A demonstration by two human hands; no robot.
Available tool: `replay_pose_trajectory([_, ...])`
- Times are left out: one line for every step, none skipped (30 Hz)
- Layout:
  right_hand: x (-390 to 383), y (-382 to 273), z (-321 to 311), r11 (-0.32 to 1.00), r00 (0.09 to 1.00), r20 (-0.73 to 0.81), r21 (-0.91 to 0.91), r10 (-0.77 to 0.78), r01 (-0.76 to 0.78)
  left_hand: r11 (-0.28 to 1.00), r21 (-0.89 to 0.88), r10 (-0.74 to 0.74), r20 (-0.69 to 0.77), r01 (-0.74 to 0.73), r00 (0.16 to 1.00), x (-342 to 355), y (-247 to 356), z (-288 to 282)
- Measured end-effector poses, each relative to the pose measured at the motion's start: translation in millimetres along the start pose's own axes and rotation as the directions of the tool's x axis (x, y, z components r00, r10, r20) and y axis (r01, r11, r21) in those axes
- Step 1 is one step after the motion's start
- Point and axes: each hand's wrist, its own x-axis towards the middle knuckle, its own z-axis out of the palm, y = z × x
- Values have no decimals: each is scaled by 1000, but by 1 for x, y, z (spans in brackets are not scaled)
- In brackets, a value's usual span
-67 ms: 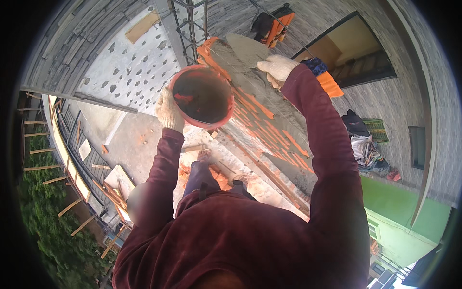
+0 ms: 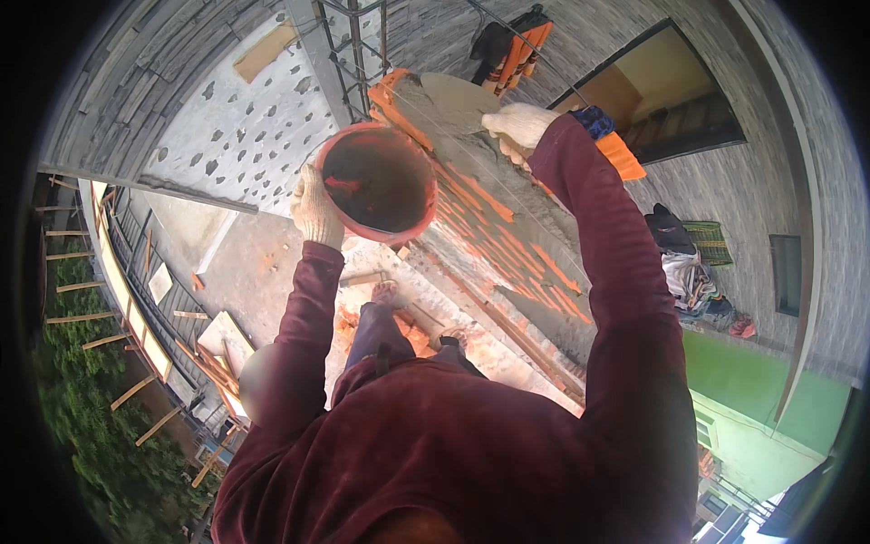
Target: The person scoops mortar from a bucket with a trowel and spreads it on a brick wall. They then pick up a brick and place it onto the mortar bed, tapping it into position.
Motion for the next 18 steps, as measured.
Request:
replay_pose_trajectory([-1,6,1,995,998,61,96,5,-11,1000,24,-6,0,6,1000,-5,9,1])
replay_pose_trajectory([-5,14,1,991,998,63,126,28,-36,999,47,-13,1,13,1000,-10,13,1])
replay_pose_trajectory([-10,19,3,987,996,76,153,40,-51,998,58,15,7,-15,1000,-10,14,-8])
replay_pose_trajectory([-14,27,3,981,994,89,178,55,-71,997,69,37,5,-37,999,-11,14,-12])
replay_pose_trajectory([-14,45,1,982,992,117,174,48,-68,995,80,58,4,-58,998,-12,14,-16])
replay_pose_trajectory([-21,53,-1,983,991,127,172,51,-73,993,90,82,4,-82,997,-12,14,-20])
replay_pose_trajectory([-30,60,-1,982,989,137,170,55,-78,990,125,61,8,-61,998,-11,14,-27])
replay_pose_trajectory([-38,68,-1,982,988,145,168,59,-83,994,94,62,9,-62,998,-12,12,-31])
replay_pose_trajectory([-45,76,-3,985,988,148,160,37,-61,996,58,66,19,-67,998,-15,15,-30])
replay_pose_trajectory([-49,86,-8,988,989,142,149,30,-51,997,23,69,31,-70,997,-17,17,-28])
replay_pose_trajectory([-54,96,-12,990,991,134,137,23,-42,998,22,62,53,-64,997,-18,19,-28])
replay_pose_trajectory([-62,100,-12,991,991,135,124,22,-39,998,31,60,57,-62,997,-25,23,-28])
replay_pose_trajectory([-75,105,-15,992,986,161,110,45,-64,997,39,57,62,-60,996,-32,27,-27])
replay_pose_trajectory([-91,109,-19,999,993,115,32,31,-35,997,46,54,67,-57,996,-37,30,-26])
replay_pose_trajectory([-108,111,-21,999,997,75,-52,8,-5,997,34,59,112,-63,992,-41,33,-31])
replay_pose_trajectory([-126,111,-22,989,999,43,-143,-18,24,998,25,50,126,-54,991,-47,37,-34])
replay_pose_trajectory([-151,113,-21,976,995,-35,-200,-93,85,999,14,40,140,-43,989,-52,41,-34])
replay_pose_trajectory([-178,112,-16,954,979,-101,-263,-179,147,999,6,36,146,-37,989,-56,48,-37])
